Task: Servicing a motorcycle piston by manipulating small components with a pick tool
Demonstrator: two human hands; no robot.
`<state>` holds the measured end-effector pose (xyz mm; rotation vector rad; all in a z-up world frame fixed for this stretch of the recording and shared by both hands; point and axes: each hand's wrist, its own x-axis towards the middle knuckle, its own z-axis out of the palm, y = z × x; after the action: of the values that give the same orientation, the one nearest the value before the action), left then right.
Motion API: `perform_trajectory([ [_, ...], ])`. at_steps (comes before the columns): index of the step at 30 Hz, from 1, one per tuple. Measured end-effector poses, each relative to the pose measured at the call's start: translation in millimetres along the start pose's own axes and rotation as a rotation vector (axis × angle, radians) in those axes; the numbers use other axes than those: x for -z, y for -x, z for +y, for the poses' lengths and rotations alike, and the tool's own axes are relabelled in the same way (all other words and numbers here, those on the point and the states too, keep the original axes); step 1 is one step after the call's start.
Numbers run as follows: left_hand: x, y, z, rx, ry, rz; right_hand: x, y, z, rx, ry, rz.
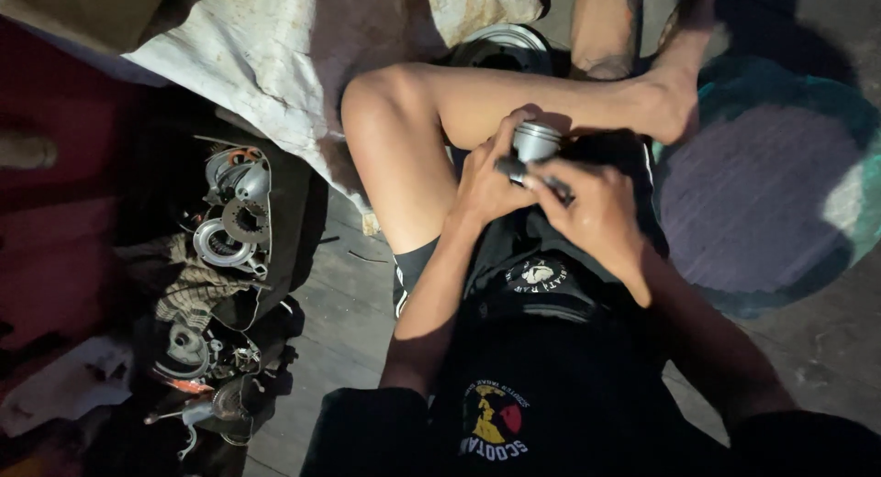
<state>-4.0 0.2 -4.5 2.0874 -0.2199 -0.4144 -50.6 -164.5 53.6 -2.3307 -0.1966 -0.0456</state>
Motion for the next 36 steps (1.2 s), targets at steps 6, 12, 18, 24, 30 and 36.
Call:
perform_trajectory([
  [6, -0.4, -4.6, 1.0, 0.028, 0.015, 0.044, 1.7, -0.7, 54.9, 0.004, 0.11, 0.16],
  [12, 7.0, -3.3, 13.0, -0.012, 0.02, 0.027, -9.4, 15.5, 33.3, 0.014, -0.056, 0.053],
  [18, -0.2, 0.7, -2.2, 0.017, 0.091, 0.079, 2.1, 6.9, 27.3, 0.025, 0.024, 0.06],
  [24, -0.8, -4.2, 4.5, -0.07, 0.277, 0.202, -4.5, -1.9, 44.3, -0.048, -0.09, 0.115],
  [30, -5.7, -2.8, -17.4, -0.105, 0.498, 0.219, -8.7, 2.5, 44.6, -0.094, -0.038, 0.095],
  [36, -8.0, -7.1, -30.5, -0.208, 1.103, -0.035, -5.2, -2.2, 31.6, 0.043, -0.078, 0.042],
])
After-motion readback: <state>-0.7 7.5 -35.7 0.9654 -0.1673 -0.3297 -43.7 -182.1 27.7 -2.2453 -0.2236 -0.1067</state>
